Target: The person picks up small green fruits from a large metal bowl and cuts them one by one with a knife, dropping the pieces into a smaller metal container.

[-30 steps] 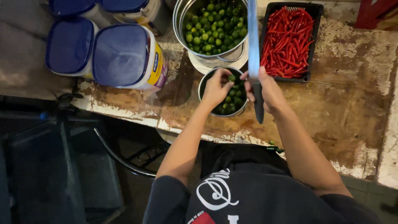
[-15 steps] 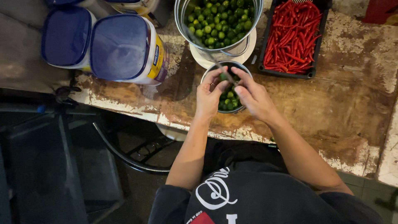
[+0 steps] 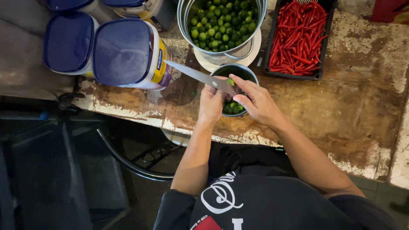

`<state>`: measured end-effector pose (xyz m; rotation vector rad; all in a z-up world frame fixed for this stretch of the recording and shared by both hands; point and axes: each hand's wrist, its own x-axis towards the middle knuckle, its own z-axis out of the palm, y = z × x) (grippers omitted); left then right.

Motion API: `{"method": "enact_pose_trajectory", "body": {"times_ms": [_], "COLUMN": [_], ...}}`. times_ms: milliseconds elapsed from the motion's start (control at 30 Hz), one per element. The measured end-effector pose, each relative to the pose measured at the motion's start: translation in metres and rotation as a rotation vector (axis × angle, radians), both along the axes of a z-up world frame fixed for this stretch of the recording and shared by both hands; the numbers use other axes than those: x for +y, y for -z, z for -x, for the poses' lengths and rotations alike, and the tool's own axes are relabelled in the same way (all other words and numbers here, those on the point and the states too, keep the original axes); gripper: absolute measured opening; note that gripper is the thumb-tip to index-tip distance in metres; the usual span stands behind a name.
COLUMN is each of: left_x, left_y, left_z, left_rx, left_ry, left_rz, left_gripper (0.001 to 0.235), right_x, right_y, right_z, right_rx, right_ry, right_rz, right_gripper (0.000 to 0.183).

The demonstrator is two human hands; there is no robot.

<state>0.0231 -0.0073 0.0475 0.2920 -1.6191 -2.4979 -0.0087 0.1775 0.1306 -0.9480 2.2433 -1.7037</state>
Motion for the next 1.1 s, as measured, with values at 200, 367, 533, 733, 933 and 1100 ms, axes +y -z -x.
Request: {"method": "enact_pose_trajectory", "body": {"times_ms": [200, 367, 533, 733, 933, 1100], "left_x": [-0.002, 0.004, -0.003, 0.015, 0.005, -0.021], "left_y": [-0.023, -0.055, -0.061, 0.014, 0.054, 0.024], "left_z": [0.001, 0.027, 0.050, 0.056, 0.058, 0.044], "left_rx": [0.035, -0.004, 0.128, -0.260, -0.324, -0.223], "left_ry": [0.040, 0.046, 0.044, 0.715, 0.960, 0.675], "left_rz": [0.180, 0.382, 0.596, 1.474, 1.548, 0.439], "left_gripper": [0.022, 0.027, 0.034, 0.015, 0.023, 0.034], "right_x": [0.000, -0.003, 0.012, 0.017, 0.018, 0.017], "right_y": [0.008, 0.028, 0.042, 0.045, 0.035, 0.041], "right_z": [0.005, 0.021, 0.027, 0.027, 0.025, 0.026], "right_rx": [0.031, -0.226, -0.546, -0.668, -0.653, -0.690], "right_ry": [0.027, 0.051, 0.044, 0.086, 0.062, 0.064], "right_rz": [0.025, 0.124, 0.477, 0.512, 0.454, 0.482], "right_gripper": [0.048, 0.047, 0.054, 0.047, 0.048, 0.049]}}
